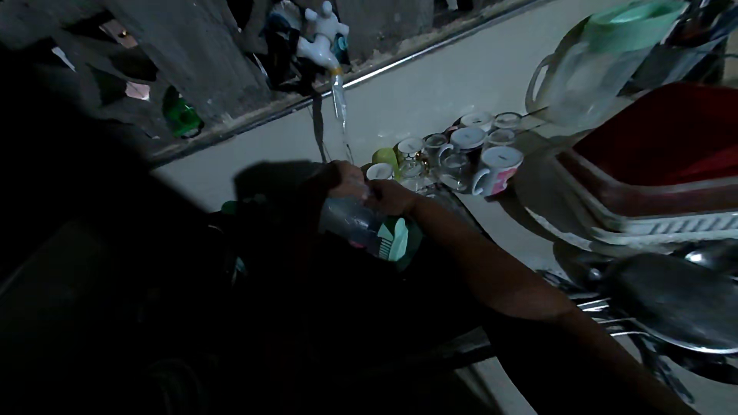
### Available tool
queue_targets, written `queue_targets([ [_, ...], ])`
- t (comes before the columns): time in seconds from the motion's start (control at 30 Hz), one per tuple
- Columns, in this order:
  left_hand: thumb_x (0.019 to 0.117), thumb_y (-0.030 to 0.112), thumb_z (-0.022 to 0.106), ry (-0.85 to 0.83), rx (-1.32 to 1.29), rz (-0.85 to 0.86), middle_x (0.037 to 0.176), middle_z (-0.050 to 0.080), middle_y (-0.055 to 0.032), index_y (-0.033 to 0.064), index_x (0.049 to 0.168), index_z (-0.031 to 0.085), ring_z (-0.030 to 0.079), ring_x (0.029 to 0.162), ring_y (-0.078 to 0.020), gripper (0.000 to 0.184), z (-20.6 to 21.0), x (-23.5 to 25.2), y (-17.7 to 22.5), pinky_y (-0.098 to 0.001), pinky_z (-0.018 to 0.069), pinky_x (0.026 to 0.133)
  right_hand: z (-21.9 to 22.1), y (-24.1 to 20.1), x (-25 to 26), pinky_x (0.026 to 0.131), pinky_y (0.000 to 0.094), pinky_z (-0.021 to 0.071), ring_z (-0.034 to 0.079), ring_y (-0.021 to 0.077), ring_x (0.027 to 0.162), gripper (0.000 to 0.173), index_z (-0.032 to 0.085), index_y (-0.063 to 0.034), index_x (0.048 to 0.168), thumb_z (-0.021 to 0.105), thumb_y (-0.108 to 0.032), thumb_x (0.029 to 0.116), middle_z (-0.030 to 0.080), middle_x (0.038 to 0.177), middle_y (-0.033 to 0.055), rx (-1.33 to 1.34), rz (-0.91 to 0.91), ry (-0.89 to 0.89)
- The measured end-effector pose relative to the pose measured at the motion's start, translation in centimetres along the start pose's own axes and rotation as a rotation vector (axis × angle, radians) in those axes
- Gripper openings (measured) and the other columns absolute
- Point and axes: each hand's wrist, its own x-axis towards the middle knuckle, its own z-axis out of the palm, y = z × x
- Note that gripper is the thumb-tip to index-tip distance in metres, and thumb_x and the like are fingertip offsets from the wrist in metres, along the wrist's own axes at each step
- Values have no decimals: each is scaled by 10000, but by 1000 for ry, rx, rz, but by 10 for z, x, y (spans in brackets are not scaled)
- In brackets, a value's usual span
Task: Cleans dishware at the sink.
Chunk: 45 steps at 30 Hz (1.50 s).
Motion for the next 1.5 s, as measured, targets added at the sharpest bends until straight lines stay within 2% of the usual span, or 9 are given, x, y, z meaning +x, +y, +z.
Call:
queue_targets([
  [0.2,1040,230,601,261,-213,-29,818,652,-160,-100,910,673,592,714,-175,362,9,-10,-1,-375,524,743,1,-5,-28,1006,578,467,625,413,1134,381,556,58,1350,550,-196,1067,627,1214,285,-63,28,4],
  [0.3,1046,203,586,375,-369,-15,903,674,-111,-62,995,696,592,808,-108,292,5,-12,6,-325,507,811,-3,-1,-62,988,573,468,616,419,1119,366,552,90,1305,515,-201,1086,605,1225,296,-55,126,103],
  [0.4,1070,246,555,459,-525,-225,1215,654,-238,-64,1267,624,634,1078,-275,374,6,0,11,-437,498,972,20,9,-73,924,575,502,641,425,1039,371,558,115,1241,528,-219,1082,608,1160,303,-45,169,302],
  [0.53,1081,553,377,468,-752,-558,1425,552,-242,-8,1456,486,579,1282,-349,684,9,13,18,-528,505,1040,76,-10,-70,877,538,572,687,412,1024,349,577,76,1274,562,-197,1058,595,1274,280,-189,141,356],
  [0.73,1096,211,490,281,-638,-439,1131,679,-190,-16,1342,579,692,891,-201,347,-1,17,51,-345,577,813,63,-20,-83,887,573,553,678,439,1053,400,518,59,1347,487,-252,1097,579,1324,279,-134,315,334],
  [0.93,1070,228,552,316,-355,-110,1354,629,-205,-8,1383,584,609,1255,-270,393,-23,-10,40,-431,456,1091,45,-10,-74,928,544,535,661,415,1077,417,528,111,1262,485,-271,1099,603,1222,291,39,296,507],
  [1.07,1068,230,534,427,-94,8,1043,698,-175,-30,1115,699,650,970,-224,311,-35,-45,64,-425,499,907,32,-35,-82,861,507,552,669,364,964,384,525,106,1230,504,-251,1091,613,1120,260,113,194,594],
  [1.3,1099,189,466,430,-287,-212,1234,654,-293,-113,1230,633,625,1190,-380,369,2,-25,25,-523,444,1070,23,-38,-71,935,546,520,645,397,1079,398,532,84,1268,491,-273,1098,607,1187,274,87,330,323],
  [1.5,1108,185,443,542,-563,-310,1256,642,-257,-103,1274,599,620,1175,-296,368,41,-44,24,-423,468,1055,-5,-47,-75,1013,593,482,595,455,1219,404,540,76,1340,541,-227,1072,555,1353,304,-191,345,173],
])
